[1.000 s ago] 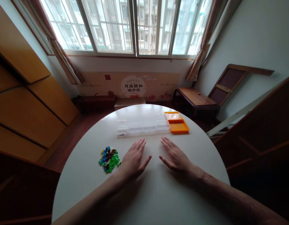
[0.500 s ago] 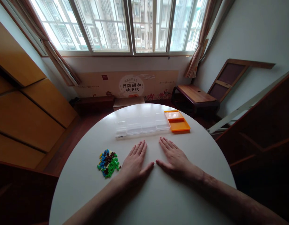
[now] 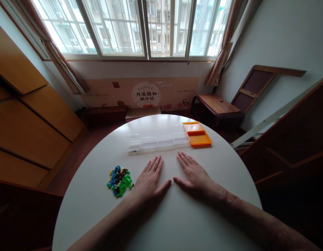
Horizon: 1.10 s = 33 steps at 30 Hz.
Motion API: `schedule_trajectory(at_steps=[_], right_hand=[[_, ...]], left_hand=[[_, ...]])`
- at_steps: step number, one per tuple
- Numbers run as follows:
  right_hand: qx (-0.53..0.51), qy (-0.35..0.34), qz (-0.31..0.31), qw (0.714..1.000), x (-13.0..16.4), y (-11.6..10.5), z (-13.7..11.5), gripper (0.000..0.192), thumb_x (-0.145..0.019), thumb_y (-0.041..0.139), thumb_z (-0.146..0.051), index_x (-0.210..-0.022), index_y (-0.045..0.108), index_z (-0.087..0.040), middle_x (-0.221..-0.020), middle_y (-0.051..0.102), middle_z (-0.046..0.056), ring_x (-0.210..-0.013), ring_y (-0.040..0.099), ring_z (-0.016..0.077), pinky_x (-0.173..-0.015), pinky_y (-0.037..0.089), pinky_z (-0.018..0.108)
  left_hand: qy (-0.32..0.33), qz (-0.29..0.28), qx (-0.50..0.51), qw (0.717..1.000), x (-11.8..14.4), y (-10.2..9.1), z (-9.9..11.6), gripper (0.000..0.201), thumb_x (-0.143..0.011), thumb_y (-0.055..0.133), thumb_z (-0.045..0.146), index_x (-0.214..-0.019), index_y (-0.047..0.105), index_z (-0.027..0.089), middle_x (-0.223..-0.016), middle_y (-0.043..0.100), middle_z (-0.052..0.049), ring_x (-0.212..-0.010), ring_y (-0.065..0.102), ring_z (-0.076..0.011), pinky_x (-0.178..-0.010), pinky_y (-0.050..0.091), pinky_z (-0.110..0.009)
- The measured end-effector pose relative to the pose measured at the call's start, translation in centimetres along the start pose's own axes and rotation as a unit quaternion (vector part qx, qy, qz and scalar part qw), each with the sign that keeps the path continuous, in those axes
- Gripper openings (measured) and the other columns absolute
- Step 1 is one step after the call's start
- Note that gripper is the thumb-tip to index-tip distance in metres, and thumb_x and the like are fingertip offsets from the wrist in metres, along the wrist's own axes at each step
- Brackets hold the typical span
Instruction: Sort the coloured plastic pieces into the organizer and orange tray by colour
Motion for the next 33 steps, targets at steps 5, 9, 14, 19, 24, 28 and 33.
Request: schedule_trajectory(at_steps=[5, 9, 14, 19, 24, 28, 33], right_hand=[[0.004, 0.002, -0.006, 1.0, 0.0, 0.1, 0.0, 0.097, -0.106, 0.052, -0.072, -0.178, 0.023, -0.013, -0.184, 0.024, 0.018, -0.172, 0.025, 0.0338, -0.141, 0.026, 0.054], [0.007, 0.003, -0.007, 1.0, -0.1, 0.1, 0.0, 0.097, -0.106, 0.051, -0.072, -0.178, 0.025, -0.012, -0.183, 0.025, 0.018, -0.171, 0.026, 0.0338, -0.141, 0.027, 0.054], [-0.005, -0.001, 0.0, 1.0, -0.1, -0.2, 0.1, 0.097, -0.106, 0.054, -0.071, -0.179, 0.023, -0.014, -0.182, 0.028, 0.019, -0.17, 0.029, 0.0346, -0.14, 0.029, 0.056], [-0.027, -0.002, 0.009, 1.0, 0.1, -1.2, -0.1, 0.09, -0.107, 0.055, -0.067, -0.178, 0.027, -0.017, -0.181, 0.033, 0.016, -0.169, 0.033, 0.0343, -0.139, 0.032, 0.057], [-0.032, -0.003, 0.005, 0.999, 0.1, -1.5, -0.2, 0.087, -0.107, 0.055, -0.064, -0.176, 0.032, -0.016, -0.18, 0.034, 0.016, -0.169, 0.033, 0.0343, -0.139, 0.03, 0.058], [-0.042, -0.012, 0.012, 0.999, 0.2, -1.5, -0.5, 0.091, -0.105, 0.057, -0.067, -0.177, 0.03, -0.018, -0.18, 0.035, 0.016, -0.168, 0.034, 0.0357, -0.139, 0.03, 0.059], [-0.042, -0.011, 0.008, 0.999, 0.3, -1.5, -0.8, 0.092, -0.105, 0.058, -0.067, -0.177, 0.03, -0.016, -0.181, 0.033, 0.017, -0.169, 0.033, 0.035, -0.139, 0.03, 0.058]], left_hand=[[-0.005, -0.009, -0.002, 1.0, 0.0, -0.1, 0.0, 0.096, -0.108, 0.048, 0.072, -0.181, 0.014, 0.019, -0.184, 0.024, -0.017, -0.17, 0.03, -0.035, -0.139, 0.029, -0.052], [-0.004, -0.01, -0.001, 1.0, 0.0, -0.1, 0.0, 0.096, -0.108, 0.047, 0.072, -0.181, 0.013, 0.019, -0.184, 0.025, -0.017, -0.17, 0.029, -0.0347, -0.139, 0.029, -0.052], [-0.002, -0.004, 0.012, 1.0, 0.0, -0.4, 0.2, 0.095, -0.108, 0.049, 0.072, -0.181, 0.017, 0.02, -0.182, 0.029, -0.018, -0.169, 0.033, -0.0356, -0.138, 0.032, -0.054], [-0.001, -0.003, 0.011, 1.0, 0.7, -3.5, -0.1, 0.09, -0.107, 0.051, 0.074, -0.178, 0.026, 0.025, -0.181, 0.036, -0.013, -0.165, 0.041, -0.0358, -0.138, 0.033, -0.055], [-0.041, -0.002, -0.017, 0.999, 4.6, -7.9, -5.7, 0.097, -0.102, 0.058, 0.076, -0.178, 0.024, 0.026, -0.174, 0.048, -0.014, -0.158, 0.05, -0.0383, -0.135, 0.037, -0.058], [-0.078, 0.015, -0.042, 0.996, 9.4, -9.4, -12.3, 0.115, -0.092, 0.066, 0.084, -0.178, 0.018, 0.025, -0.176, 0.044, -0.018, -0.159, 0.048, -0.0447, -0.133, 0.036, -0.066], [-0.089, 0.007, -0.039, 0.995, 11.8, -8.0, -15.3, 0.125, -0.085, 0.071, 0.087, -0.179, 0.016, 0.024, -0.178, 0.039, -0.021, -0.161, 0.044, -0.0475, -0.13, 0.042, -0.065]])
Point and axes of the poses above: each hand's wrist, its own x-axis away from the middle knuckle, its own y-axis out of the palm, z = x × y, the point moved 10 cm from there along -x, towards the middle knuckle
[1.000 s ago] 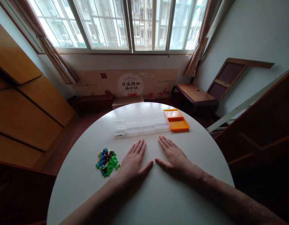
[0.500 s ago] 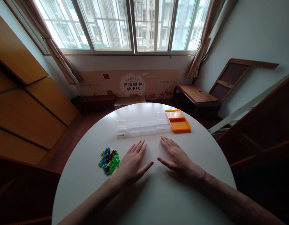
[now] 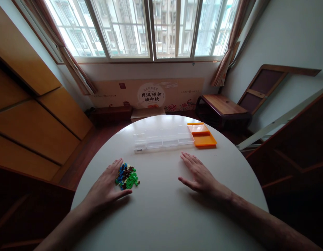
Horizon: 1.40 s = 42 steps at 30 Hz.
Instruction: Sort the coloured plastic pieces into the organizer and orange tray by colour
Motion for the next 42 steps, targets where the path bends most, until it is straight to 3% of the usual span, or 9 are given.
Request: schedule_trajectory(at_steps=[6, 10, 14, 22, 29, 35, 42], right_hand=[[-0.01, -0.007, -0.003, 1.0, -0.1, -0.1, 0.0, 0.093, -0.104, 0.061, -0.066, -0.176, 0.03, -0.016, -0.181, 0.033, 0.018, -0.168, 0.033, 0.0368, -0.139, 0.03, 0.06], [-0.017, -0.008, 0.0, 1.0, -0.1, 0.1, 0.3, 0.092, -0.104, 0.063, -0.063, -0.176, 0.031, -0.016, -0.18, 0.034, 0.018, -0.168, 0.035, 0.0372, -0.139, 0.031, 0.06], [-0.019, -0.008, 0.007, 1.0, -0.1, 0.3, 0.6, 0.089, -0.104, 0.063, -0.06, -0.176, 0.031, -0.018, -0.18, 0.034, 0.017, -0.167, 0.035, 0.0365, -0.139, 0.031, 0.058], [-0.009, -0.01, 0.008, 1.0, -0.3, 0.2, 0.7, 0.091, -0.102, 0.066, -0.062, -0.174, 0.035, -0.015, -0.179, 0.037, 0.019, -0.167, 0.037, 0.0363, -0.139, 0.032, 0.057], [-0.003, -0.02, 0.028, 0.999, -0.4, 0.1, 0.8, 0.083, -0.104, 0.064, -0.052, -0.174, 0.035, -0.017, -0.178, 0.04, 0.017, -0.166, 0.039, 0.035, -0.138, 0.035, 0.057], [0.007, -0.023, 0.026, 0.999, -0.7, 0.1, 0.6, 0.078, -0.105, 0.062, -0.047, -0.171, 0.039, -0.014, -0.176, 0.042, 0.019, -0.164, 0.041, 0.0352, -0.136, 0.036, 0.057], [-0.03, -0.049, 0.048, 0.997, -3.4, -1.9, -0.5, 0.057, -0.102, 0.067, -0.046, -0.153, 0.058, -0.02, -0.153, 0.064, 0.017, -0.139, 0.059, 0.0355, -0.12, 0.052, 0.055]], left_hand=[[0.049, -0.018, 0.021, 0.998, -2.2, 1.1, 4.5, 0.123, -0.089, 0.073, 0.082, -0.18, 0.015, 0.023, -0.181, 0.034, -0.017, -0.163, 0.042, -0.0429, -0.136, 0.036, -0.059], [0.061, -0.032, 0.034, 0.997, -4.4, 1.7, 7.4, 0.095, -0.102, 0.063, 0.073, -0.178, 0.03, 0.026, -0.182, 0.034, -0.012, -0.165, 0.041, -0.0385, -0.137, 0.035, -0.055], [0.077, -0.025, 0.058, 0.995, -6.6, 2.4, 10.3, 0.085, -0.105, 0.061, 0.066, -0.176, 0.035, 0.026, -0.181, 0.035, -0.01, -0.164, 0.042, -0.0376, -0.137, 0.036, -0.055], [0.11, -0.042, 0.095, 0.988, -10.4, 4.5, 15.2, 0.079, -0.108, 0.058, 0.061, -0.173, 0.04, 0.021, -0.18, 0.036, -0.014, -0.166, 0.039, -0.0369, -0.138, 0.035, -0.057], [0.152, -0.061, 0.138, 0.977, -12.5, 5.9, 19.0, 0.084, -0.106, 0.059, 0.066, -0.173, 0.038, 0.019, -0.18, 0.037, -0.016, -0.166, 0.039, -0.0357, -0.139, 0.033, -0.057], [0.169, -0.023, 0.202, 0.964, -13.3, 4.4, 18.4, 0.088, -0.103, 0.064, 0.066, -0.174, 0.034, 0.023, -0.177, 0.041, -0.017, -0.163, 0.044, -0.038, -0.132, 0.044, -0.057], [0.192, -0.006, 0.216, 0.957, -13.4, 1.9, 14.6, 0.077, -0.1, 0.074, 0.059, -0.166, 0.045, 0.029, -0.163, 0.057, -0.015, -0.146, 0.061, -0.0365, -0.119, 0.054, -0.052]])
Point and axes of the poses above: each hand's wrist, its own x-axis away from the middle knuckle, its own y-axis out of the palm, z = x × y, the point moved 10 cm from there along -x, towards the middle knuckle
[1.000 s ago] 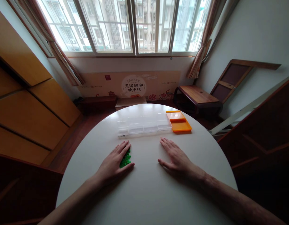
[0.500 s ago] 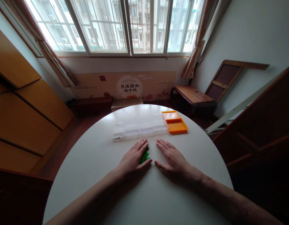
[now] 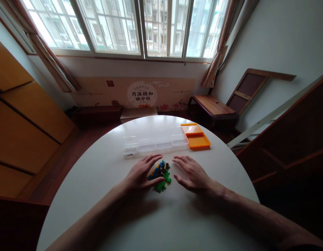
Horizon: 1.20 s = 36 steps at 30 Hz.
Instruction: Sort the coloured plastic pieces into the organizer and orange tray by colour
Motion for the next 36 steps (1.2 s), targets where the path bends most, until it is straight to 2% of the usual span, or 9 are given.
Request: schedule_trajectory(at_steps=[5, 9, 16, 36], right_hand=[[-0.027, -0.056, 0.018, 0.998, -3.7, 0.2, -1.0, 0.039, -0.1, 0.066, -0.038, -0.134, 0.066, -0.021, -0.123, 0.072, 0.013, -0.113, 0.065, 0.032, -0.102, 0.058, 0.05], [-0.028, -0.069, 0.034, 0.997, -4.5, 0.8, -0.6, 0.033, -0.099, 0.066, -0.036, -0.128, 0.069, -0.021, -0.114, 0.072, 0.011, -0.108, 0.065, 0.0311, -0.096, 0.057, 0.047], [-0.035, -0.077, -0.009, 0.996, -3.6, 1.7, -0.2, 0.024, -0.102, 0.069, -0.035, -0.123, 0.07, -0.023, -0.11, 0.072, 0.008, -0.104, 0.064, 0.0276, -0.097, 0.055, 0.042], [-0.028, -0.062, -0.002, 0.998, -3.9, 1.9, 0.1, 0.022, -0.104, 0.067, -0.033, -0.123, 0.072, -0.023, -0.111, 0.072, 0.008, -0.105, 0.065, 0.0272, -0.097, 0.053, 0.041]], left_hand=[[0.005, -0.017, 0.003, 1.0, 1.0, -1.3, -1.6, 0.067, -0.096, 0.079, 0.059, -0.15, 0.057, 0.025, -0.137, 0.07, -0.014, -0.122, 0.071, -0.0324, -0.102, 0.059, -0.044], [0.009, -0.022, 0.005, 1.0, 1.0, -1.4, -1.9, 0.056, -0.096, 0.078, 0.059, -0.136, 0.062, 0.023, -0.119, 0.072, -0.011, -0.106, 0.071, -0.0282, -0.09, 0.058, -0.039], [0.013, -0.041, -0.009, 0.999, 0.4, -0.7, -1.1, 0.044, -0.099, 0.076, 0.054, -0.128, 0.065, 0.023, -0.118, 0.072, -0.011, -0.104, 0.07, -0.0276, -0.088, 0.057, -0.038], [0.0, -0.02, -0.054, 0.998, 0.8, -0.1, -1.6, 0.036, -0.107, 0.067, 0.053, -0.127, 0.068, 0.023, -0.12, 0.074, -0.01, -0.111, 0.07, -0.0286, -0.095, 0.058, -0.043]])
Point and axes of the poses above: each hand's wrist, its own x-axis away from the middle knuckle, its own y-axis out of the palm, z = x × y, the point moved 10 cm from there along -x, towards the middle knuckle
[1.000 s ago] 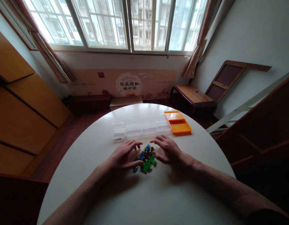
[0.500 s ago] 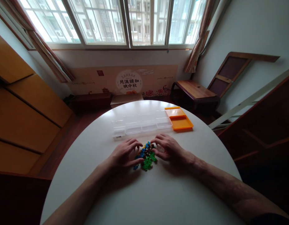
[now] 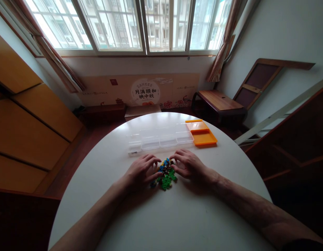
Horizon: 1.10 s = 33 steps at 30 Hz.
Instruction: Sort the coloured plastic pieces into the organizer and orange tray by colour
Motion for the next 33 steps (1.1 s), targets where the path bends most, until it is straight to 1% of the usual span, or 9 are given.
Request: schedule_trajectory(at_steps=[8, 14, 17, 20, 23, 25, 28, 30, 33], right_hand=[[-0.001, -0.001, -0.006, 1.0, 0.1, 0.2, 0.2, 0.022, -0.105, 0.068, -0.034, -0.124, 0.071, -0.023, -0.113, 0.072, 0.009, -0.107, 0.066, 0.0279, -0.099, 0.053, 0.043], [-0.001, -0.001, -0.004, 1.0, 0.1, 0.1, 0.1, 0.022, -0.105, 0.067, -0.033, -0.124, 0.071, -0.023, -0.113, 0.072, 0.009, -0.108, 0.066, 0.0282, -0.099, 0.053, 0.043], [-0.006, -0.002, -0.005, 1.0, 0.1, 0.1, 0.0, 0.023, -0.104, 0.067, -0.033, -0.125, 0.071, -0.023, -0.113, 0.072, 0.009, -0.107, 0.066, 0.0281, -0.099, 0.054, 0.043], [-0.007, -0.002, -0.007, 1.0, 0.1, 0.1, 0.0, 0.026, -0.103, 0.07, -0.033, -0.127, 0.07, -0.024, -0.114, 0.072, 0.009, -0.108, 0.066, 0.028, -0.1, 0.054, 0.043], [-0.008, -0.003, -0.007, 1.0, 0.2, 0.2, 0.1, 0.028, -0.1, 0.071, -0.032, -0.127, 0.07, -0.024, -0.113, 0.072, 0.009, -0.107, 0.066, 0.0282, -0.099, 0.055, 0.044], [-0.012, -0.003, -0.007, 1.0, 0.2, 0.1, 0.1, 0.029, -0.098, 0.071, -0.029, -0.127, 0.07, -0.024, -0.113, 0.072, 0.009, -0.107, 0.066, 0.0283, -0.099, 0.056, 0.044], [-0.037, -0.013, -0.008, 0.999, 0.3, -0.3, -0.3, 0.025, -0.095, 0.071, -0.025, -0.12, 0.069, -0.024, -0.113, 0.072, 0.008, -0.105, 0.065, 0.0274, -0.098, 0.056, 0.043], [-0.065, -0.037, -0.015, 0.997, 0.4, -0.8, -1.1, 0.021, -0.094, 0.072, -0.025, -0.115, 0.069, -0.025, -0.112, 0.072, 0.007, -0.104, 0.065, 0.0263, -0.098, 0.056, 0.042], [-0.092, -0.077, -0.044, 0.992, 0.4, -1.2, -2.5, 0.017, -0.096, 0.072, -0.032, -0.111, 0.068, -0.026, -0.11, 0.072, 0.007, -0.102, 0.065, 0.0258, -0.099, 0.056, 0.043]], left_hand=[[-0.011, 0.009, 0.006, 1.0, 0.1, 0.3, -0.5, 0.034, -0.107, 0.066, 0.052, -0.126, 0.071, 0.024, -0.119, 0.075, -0.01, -0.111, 0.07, -0.0283, -0.096, 0.059, -0.042], [0.0, 0.002, 0.01, 1.0, 0.0, -0.1, 0.0, 0.034, -0.106, 0.067, 0.051, -0.127, 0.069, 0.023, -0.12, 0.074, -0.011, -0.11, 0.07, -0.0281, -0.094, 0.058, -0.041], [0.018, -0.005, 0.029, 0.999, -0.1, -0.7, 0.5, 0.04, -0.103, 0.071, 0.053, -0.13, 0.068, 0.023, -0.117, 0.073, -0.01, -0.107, 0.07, -0.0275, -0.091, 0.058, -0.039], [0.037, -0.015, 0.057, 0.998, -0.1, -1.5, 1.1, 0.05, -0.096, 0.077, 0.056, -0.132, 0.067, 0.023, -0.113, 0.072, -0.01, -0.101, 0.069, -0.0269, -0.087, 0.057, -0.037], [0.039, -0.027, 0.076, 0.996, 0.1, -2.2, 1.5, 0.057, -0.089, 0.083, 0.061, -0.128, 0.068, 0.023, -0.108, 0.07, -0.009, -0.095, 0.068, -0.0257, -0.084, 0.056, -0.036], [0.028, -0.043, 0.08, 0.995, 0.2, -2.4, 1.5, 0.057, -0.085, 0.085, 0.063, -0.124, 0.069, 0.023, -0.104, 0.069, -0.008, -0.09, 0.066, -0.0243, -0.082, 0.054, -0.034], [0.012, -0.063, 0.074, 0.995, 0.4, -2.3, 1.1, 0.053, -0.083, 0.086, 0.062, -0.117, 0.07, 0.024, -0.1, 0.068, -0.005, -0.085, 0.063, -0.0218, -0.077, 0.051, -0.032], [0.006, -0.07, 0.066, 0.995, 0.5, -1.9, 0.8, 0.047, -0.084, 0.086, 0.059, -0.111, 0.069, 0.024, -0.098, 0.068, -0.004, -0.082, 0.062, -0.0204, -0.075, 0.049, -0.031], [0.005, -0.068, 0.056, 0.996, 0.5, -1.3, 0.5, 0.039, -0.088, 0.083, 0.056, -0.105, 0.068, 0.024, -0.094, 0.067, -0.003, -0.08, 0.06, -0.0191, -0.072, 0.046, -0.03]])
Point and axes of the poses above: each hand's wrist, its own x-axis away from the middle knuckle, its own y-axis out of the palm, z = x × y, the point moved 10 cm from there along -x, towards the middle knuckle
